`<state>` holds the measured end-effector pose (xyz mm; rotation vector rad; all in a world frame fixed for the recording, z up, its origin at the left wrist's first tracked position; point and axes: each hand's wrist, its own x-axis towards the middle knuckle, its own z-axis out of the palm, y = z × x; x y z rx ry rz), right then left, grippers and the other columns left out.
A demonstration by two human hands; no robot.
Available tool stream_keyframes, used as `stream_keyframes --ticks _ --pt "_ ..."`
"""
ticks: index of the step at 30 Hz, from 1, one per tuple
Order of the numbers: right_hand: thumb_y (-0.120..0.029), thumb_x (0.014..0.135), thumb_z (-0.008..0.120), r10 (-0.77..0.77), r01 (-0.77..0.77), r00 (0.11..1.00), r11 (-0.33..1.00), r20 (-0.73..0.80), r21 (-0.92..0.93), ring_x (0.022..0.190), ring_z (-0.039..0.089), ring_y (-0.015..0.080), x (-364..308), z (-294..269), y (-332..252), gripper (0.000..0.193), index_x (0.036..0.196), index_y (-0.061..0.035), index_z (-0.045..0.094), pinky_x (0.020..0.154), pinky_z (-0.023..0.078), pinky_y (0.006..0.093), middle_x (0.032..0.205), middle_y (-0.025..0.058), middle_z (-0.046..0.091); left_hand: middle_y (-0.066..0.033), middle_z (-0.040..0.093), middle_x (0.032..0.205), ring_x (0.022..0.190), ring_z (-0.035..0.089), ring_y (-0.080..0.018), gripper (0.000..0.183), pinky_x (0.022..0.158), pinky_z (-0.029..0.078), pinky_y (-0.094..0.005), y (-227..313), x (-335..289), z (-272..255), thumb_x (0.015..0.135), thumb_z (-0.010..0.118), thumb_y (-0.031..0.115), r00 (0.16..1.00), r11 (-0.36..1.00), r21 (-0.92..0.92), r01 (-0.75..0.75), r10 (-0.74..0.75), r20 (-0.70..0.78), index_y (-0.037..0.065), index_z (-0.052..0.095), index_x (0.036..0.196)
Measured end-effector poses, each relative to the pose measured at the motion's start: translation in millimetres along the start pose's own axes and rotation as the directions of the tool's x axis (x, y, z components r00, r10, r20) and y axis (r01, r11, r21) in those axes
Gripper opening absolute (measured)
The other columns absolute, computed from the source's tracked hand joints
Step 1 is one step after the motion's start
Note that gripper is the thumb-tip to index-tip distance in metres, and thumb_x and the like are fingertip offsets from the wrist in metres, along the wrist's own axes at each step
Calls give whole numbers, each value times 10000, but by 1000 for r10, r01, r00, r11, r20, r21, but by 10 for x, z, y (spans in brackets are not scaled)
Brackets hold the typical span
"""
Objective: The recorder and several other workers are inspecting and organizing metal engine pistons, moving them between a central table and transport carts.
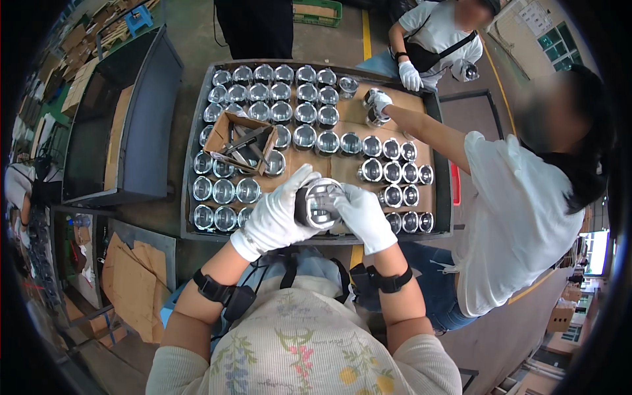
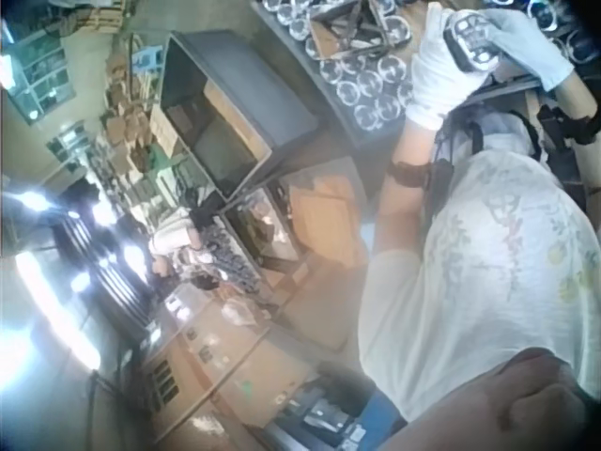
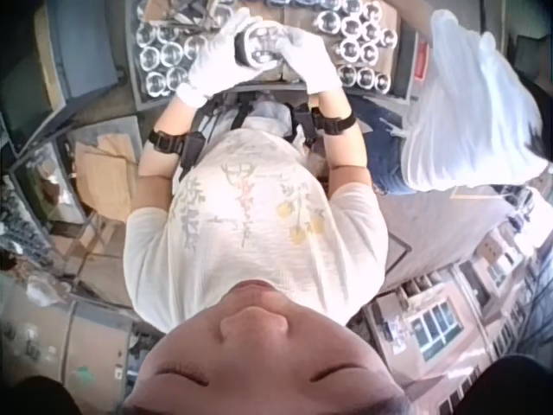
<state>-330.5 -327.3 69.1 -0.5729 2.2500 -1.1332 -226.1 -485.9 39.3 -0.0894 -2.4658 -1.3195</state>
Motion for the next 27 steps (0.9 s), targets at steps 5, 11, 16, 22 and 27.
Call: stream_keyframes --ticks 5,11,16,22,27 --pt "-207 846 534 144 -150 987 986 -77 -68 717 641 322 283 172 981 278 961 29 627 669 493 385 765 214 642 -166 398 1385 1227 451 -334 1152 1008 380 -370 -320 -97 90 600 844 223 931 932 129 338 -351 99 64 62 1430" --pt "-280 837 530 361 -386 922 872 -137 -301 870 614 385 519 627 2496 315 971 -18 641 786 478 439 881 240 641 -228 455 1292 1194 482 -320 1013 996 403 -393 -862 -781 304 699 777 145 879 880 31 475 -476 33 82 77 1429" --pt "-287 839 536 517 -520 853 824 -76 -227 944 605 367 542 1019 2776 303 985 -46 647 836 477 427 984 205 640 -198 501 1218 1118 534 -259 928 932 451 -366 -1062 -1232 391 732 728 79 770 770 -38 637 -638 -2 76 106 1419" --pt "-247 850 525 519 -514 850 779 -91 -359 841 640 336 547 1268 2833 296 1034 -41 633 774 502 405 899 211 653 -188 560 1198 1070 587 -268 735 879 481 -372 -1101 -1416 478 767 702 170 693 694 9 719 -717 -71 7 265 1336" --pt "-315 839 551 539 -530 837 760 -91 -375 940 619 351 527 1300 2851 288 952 -72 658 826 494 428 979 190 647 -178 568 1191 1065 590 -270 702 877 484 -369 -1163 -1473 535 775 694 186 677 677 12 736 -734 -57 2 297 1324"
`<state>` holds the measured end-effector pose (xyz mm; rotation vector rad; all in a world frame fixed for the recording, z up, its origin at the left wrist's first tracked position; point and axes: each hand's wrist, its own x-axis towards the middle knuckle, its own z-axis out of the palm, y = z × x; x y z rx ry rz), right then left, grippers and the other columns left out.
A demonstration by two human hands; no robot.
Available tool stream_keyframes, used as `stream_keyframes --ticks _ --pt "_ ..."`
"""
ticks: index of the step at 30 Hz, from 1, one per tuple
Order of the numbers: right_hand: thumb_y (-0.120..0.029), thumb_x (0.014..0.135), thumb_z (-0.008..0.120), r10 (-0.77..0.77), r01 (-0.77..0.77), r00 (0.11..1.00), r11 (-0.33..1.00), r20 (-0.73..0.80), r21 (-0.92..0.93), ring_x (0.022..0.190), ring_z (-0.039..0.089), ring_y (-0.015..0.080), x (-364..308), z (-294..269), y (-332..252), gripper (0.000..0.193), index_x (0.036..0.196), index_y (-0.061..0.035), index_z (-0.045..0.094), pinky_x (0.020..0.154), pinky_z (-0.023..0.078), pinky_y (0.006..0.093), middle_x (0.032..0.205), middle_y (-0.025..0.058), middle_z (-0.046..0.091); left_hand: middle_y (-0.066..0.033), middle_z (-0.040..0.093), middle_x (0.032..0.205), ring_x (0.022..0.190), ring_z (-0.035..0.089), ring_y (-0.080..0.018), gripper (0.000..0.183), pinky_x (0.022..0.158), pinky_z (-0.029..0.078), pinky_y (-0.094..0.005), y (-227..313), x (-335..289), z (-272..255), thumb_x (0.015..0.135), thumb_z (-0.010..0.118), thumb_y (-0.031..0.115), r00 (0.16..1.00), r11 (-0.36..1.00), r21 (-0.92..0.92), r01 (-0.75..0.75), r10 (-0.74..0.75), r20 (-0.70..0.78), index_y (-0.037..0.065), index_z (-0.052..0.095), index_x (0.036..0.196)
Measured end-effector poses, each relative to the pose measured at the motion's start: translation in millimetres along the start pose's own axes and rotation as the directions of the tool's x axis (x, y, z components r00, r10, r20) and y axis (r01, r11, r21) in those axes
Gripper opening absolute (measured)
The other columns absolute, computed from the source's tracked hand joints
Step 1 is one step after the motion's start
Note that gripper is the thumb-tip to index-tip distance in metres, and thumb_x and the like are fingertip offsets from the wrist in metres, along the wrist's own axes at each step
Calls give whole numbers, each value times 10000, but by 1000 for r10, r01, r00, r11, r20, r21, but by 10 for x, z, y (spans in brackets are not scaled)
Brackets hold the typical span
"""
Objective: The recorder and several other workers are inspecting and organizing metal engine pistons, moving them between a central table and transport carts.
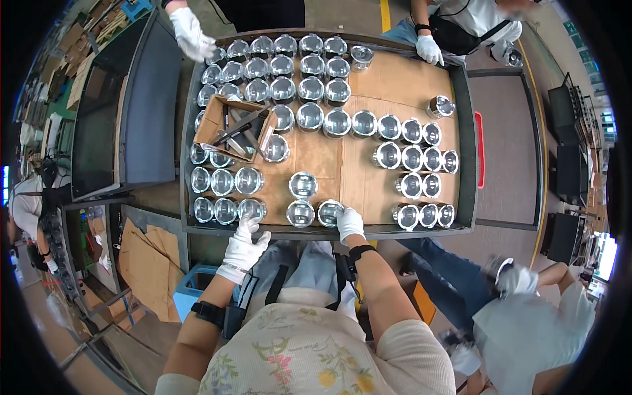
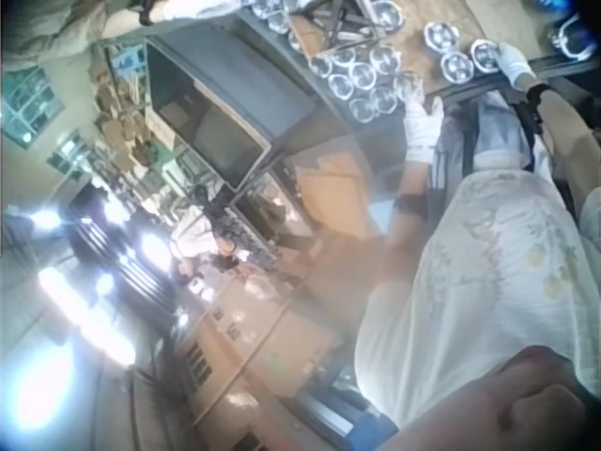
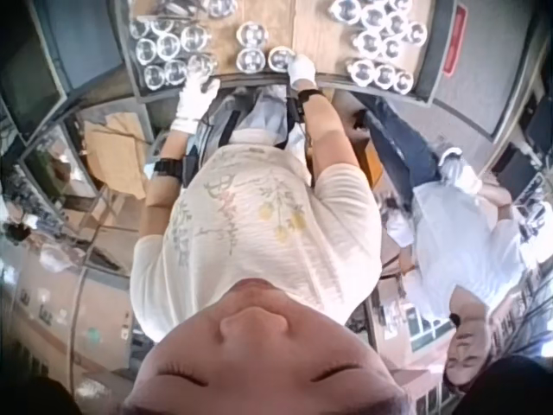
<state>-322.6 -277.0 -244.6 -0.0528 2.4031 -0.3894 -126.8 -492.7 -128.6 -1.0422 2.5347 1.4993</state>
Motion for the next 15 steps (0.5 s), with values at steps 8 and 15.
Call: stream_keyframes --ticks 8,15 --pt "-310 844 539 37 -30 997 994 61 -104 937 623 352 -24 -94 -75 280 953 -83 662 825 500 424 976 182 651 -167 588 1170 1068 589 -270 646 896 474 -368 132 121 76 788 683 196 1000 1000 24 -9 8 15 12 346 1307" --pt "-434 835 521 0 47 978 974 211 -220 929 628 353 102 -501 -181 440 969 -39 662 800 506 409 980 187 653 -161 598 1147 1054 595 -272 648 892 475 -364 126 201 148 787 684 186 998 1000 -16 1 0 67 57 358 1332"
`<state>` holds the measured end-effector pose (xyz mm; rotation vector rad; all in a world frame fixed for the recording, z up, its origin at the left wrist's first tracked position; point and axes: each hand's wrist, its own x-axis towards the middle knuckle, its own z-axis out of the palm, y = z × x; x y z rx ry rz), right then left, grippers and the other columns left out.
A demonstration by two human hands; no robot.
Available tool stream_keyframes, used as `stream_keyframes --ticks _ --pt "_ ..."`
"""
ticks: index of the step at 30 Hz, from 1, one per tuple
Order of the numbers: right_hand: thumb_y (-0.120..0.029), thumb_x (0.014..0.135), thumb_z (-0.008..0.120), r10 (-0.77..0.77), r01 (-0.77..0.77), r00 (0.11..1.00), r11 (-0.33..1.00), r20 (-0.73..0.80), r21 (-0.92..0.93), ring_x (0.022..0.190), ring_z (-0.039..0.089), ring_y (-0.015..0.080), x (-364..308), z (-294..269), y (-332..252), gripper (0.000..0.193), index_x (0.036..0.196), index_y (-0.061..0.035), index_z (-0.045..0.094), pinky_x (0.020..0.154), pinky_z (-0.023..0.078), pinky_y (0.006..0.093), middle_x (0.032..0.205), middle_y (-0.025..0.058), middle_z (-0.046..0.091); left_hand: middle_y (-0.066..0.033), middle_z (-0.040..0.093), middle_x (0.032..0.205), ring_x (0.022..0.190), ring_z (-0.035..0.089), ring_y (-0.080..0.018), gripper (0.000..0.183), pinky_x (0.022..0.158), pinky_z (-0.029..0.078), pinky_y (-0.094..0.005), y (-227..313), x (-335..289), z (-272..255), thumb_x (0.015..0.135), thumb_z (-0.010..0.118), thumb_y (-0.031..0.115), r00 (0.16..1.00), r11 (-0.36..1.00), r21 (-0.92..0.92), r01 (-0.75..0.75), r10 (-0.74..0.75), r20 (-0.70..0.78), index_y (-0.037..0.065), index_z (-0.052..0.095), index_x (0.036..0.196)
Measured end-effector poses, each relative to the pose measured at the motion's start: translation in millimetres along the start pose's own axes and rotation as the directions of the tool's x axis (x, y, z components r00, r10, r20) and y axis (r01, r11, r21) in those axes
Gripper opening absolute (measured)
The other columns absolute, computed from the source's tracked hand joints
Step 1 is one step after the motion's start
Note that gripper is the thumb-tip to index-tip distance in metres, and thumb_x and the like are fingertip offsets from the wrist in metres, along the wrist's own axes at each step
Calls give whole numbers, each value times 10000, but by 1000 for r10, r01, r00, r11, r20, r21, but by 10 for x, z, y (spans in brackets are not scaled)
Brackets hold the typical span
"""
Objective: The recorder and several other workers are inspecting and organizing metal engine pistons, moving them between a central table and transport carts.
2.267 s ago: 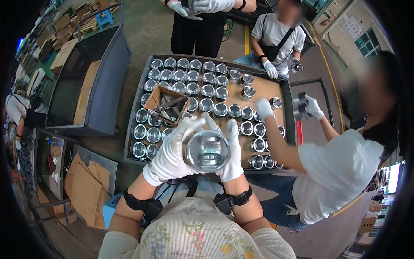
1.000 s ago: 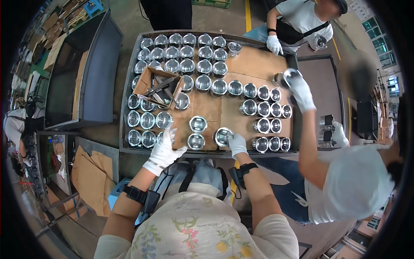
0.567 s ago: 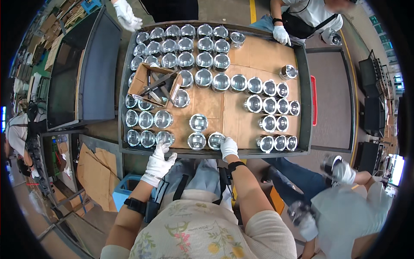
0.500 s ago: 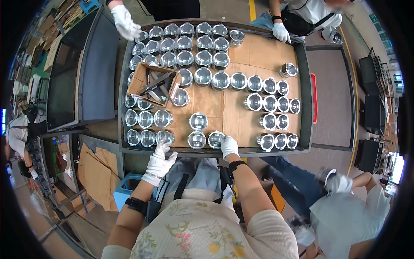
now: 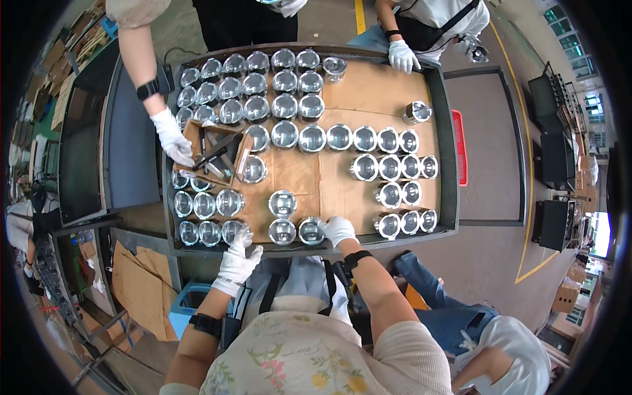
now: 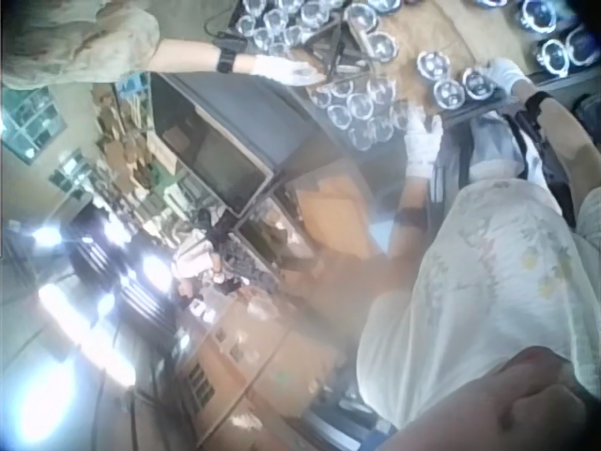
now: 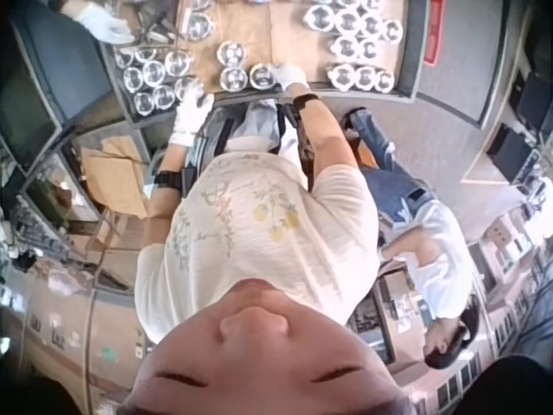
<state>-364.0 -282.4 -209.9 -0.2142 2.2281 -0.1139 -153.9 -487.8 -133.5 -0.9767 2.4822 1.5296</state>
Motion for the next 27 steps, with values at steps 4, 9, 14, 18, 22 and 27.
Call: stream_keyframes --ticks 4,9,14,18,22,27 --pt "-358 828 538 52 38 830 988 -555 150 798 629 371 283 -696 25 353 889 -30 653 725 509 435 879 202 644 -162 600 1144 1041 604 -270 634 885 479 -368 -10 -21 37 782 689 196 1000 998 56 11 -11 11 60 378 1317" --pt "-360 821 526 68 109 747 969 -661 223 803 627 380 800 -1059 28 359 850 -25 653 748 500 451 848 211 648 -157 593 1166 1080 587 -235 594 925 457 -341 -24 -91 80 798 679 208 997 998 -14 68 -67 42 19 399 1287" --pt "-410 826 490 78 55 899 957 -431 286 873 629 381 986 -1105 5 447 865 0 662 811 488 438 882 231 653 -166 585 1156 1093 572 -240 553 926 454 -342 99 -86 -3 807 668 170 989 993 37 111 -114 98 19 405 1270" --pt "-522 865 447 110 139 849 897 -517 419 947 585 417 661 -1008 74 592 1020 29 598 859 446 450 953 283 617 -174 585 1181 1123 563 -241 545 951 439 -333 206 21 -54 801 668 199 980 990 23 142 -144 139 15 439 1260" --pt "-512 917 382 70 234 882 794 -467 562 989 541 445 9 -1016 -19 632 1087 70 558 892 417 444 999 329 580 -170 614 1130 1059 594 -260 528 916 456 -336 237 155 -74 799 669 260 983 995 99 -8 -11 182 19 479 1229" --pt "-484 933 391 -4 337 874 724 -485 602 956 573 396 -373 -761 45 627 1123 94 541 813 445 390 1019 327 579 -144 629 1102 1029 609 -229 501 892 465 -319 344 259 35 794 678 279 971 997 66 -26 10 241 29 520 1198"
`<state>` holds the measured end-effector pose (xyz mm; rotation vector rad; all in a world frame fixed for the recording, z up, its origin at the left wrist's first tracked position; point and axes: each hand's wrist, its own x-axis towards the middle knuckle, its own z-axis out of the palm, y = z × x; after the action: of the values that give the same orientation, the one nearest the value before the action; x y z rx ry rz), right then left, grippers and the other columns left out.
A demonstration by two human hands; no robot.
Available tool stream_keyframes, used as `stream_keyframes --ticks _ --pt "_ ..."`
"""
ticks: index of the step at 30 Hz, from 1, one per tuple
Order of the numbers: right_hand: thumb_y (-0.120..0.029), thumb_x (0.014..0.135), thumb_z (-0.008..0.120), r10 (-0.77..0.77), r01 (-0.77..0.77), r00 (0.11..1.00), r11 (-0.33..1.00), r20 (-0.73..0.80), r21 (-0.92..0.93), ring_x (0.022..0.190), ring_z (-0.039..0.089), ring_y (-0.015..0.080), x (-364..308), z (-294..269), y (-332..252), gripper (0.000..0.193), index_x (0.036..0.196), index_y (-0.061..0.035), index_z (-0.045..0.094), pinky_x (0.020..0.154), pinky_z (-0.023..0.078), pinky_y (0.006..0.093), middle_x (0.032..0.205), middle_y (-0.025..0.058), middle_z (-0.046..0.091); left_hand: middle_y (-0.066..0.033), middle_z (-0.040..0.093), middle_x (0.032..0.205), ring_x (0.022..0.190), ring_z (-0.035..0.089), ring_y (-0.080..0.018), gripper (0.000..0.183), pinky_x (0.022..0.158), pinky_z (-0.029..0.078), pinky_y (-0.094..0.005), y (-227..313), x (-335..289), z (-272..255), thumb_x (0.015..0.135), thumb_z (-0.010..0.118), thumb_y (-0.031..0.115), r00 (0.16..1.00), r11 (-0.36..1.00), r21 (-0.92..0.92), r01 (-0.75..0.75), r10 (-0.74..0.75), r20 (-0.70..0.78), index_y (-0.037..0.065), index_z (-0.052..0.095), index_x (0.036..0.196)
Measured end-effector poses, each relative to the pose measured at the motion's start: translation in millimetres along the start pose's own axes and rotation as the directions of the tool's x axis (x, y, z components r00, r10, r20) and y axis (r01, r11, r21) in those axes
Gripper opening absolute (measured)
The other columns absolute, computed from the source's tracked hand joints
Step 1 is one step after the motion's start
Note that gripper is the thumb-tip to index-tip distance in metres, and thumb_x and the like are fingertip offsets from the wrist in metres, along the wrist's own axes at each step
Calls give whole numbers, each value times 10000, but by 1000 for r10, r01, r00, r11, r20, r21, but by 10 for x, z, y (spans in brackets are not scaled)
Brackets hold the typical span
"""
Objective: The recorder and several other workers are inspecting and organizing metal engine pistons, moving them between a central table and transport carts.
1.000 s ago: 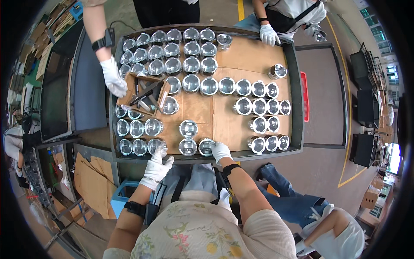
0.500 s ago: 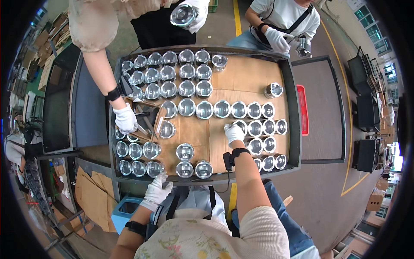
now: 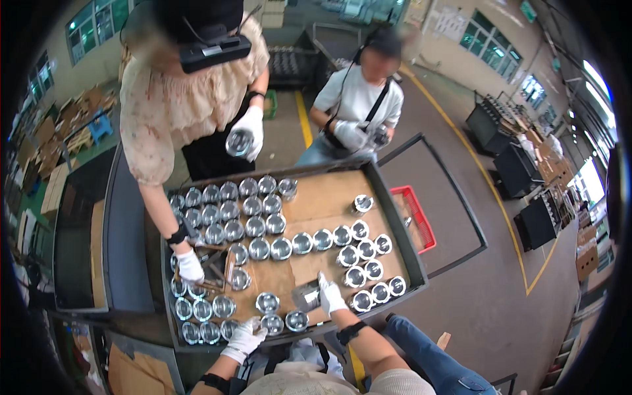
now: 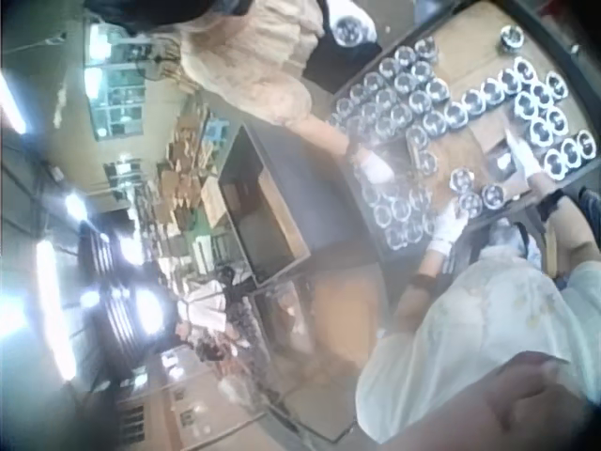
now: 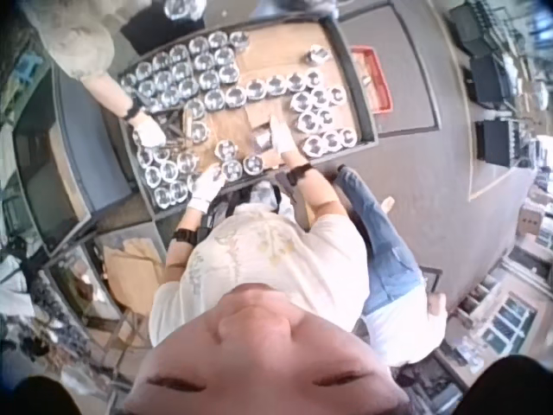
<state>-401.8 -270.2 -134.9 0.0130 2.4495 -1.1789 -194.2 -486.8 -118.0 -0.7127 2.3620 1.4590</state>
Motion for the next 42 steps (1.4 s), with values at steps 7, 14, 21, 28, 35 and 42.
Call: stream_keyframes --ticks 7,14,21,28,35,42 --pt "-431 878 576 191 -443 896 445 400 779 790 634 239 -665 -274 -527 471 1103 -18 546 706 514 373 913 132 648 -143 632 1086 999 614 -203 500 883 474 -315 -244 173 135 820 674 249 974 990 54 -131 119 193 -20 497 1201" --pt "-541 867 516 244 -567 824 326 512 757 874 625 277 -1118 -412 -975 541 1090 -52 580 750 517 422 981 149 649 -139 637 1110 1044 610 -237 519 910 458 -324 -9 -78 58 785 655 347 951 976 104 -190 157 264 93 537 1223" --pt "-365 972 336 -702 -431 658 -56 271 901 621 576 168 -904 -423 -1220 392 887 -71 581 538 496 279 761 57 598 -83 644 1071 979 619 -183 406 885 469 -303 153 -127 -53 841 630 244 923 948 -105 -300 316 220 44 540 1184" --pt "-379 949 421 -198 -351 916 23 349 936 850 631 273 -1065 -574 -1625 358 1017 -63 574 714 550 402 971 112 633 -82 571 1171 1055 565 -159 483 905 467 -292 713 -71 -279 803 675 31 900 702 -681 -209 411 148 31 470 1240" --pt "-414 951 453 -163 -77 976 355 143 932 852 582 136 -1510 -597 -2064 409 1109 -56 571 780 489 296 945 43 609 -128 403 1357 1248 406 -248 806 1031 355 -360 1718 -631 -726 783 708 262 681 606 -510 -610 731 54 12 243 1391" --pt "-415 966 419 -350 262 937 716 8 647 669 446 50 -1800 -665 -2180 434 919 -17 585 606 389 209 743 -28 546 -130 435 1308 1248 399 -218 796 1079 281 -381 1636 -628 -833 752 726 238 475 386 356 -851 855 209 29 264 1367"
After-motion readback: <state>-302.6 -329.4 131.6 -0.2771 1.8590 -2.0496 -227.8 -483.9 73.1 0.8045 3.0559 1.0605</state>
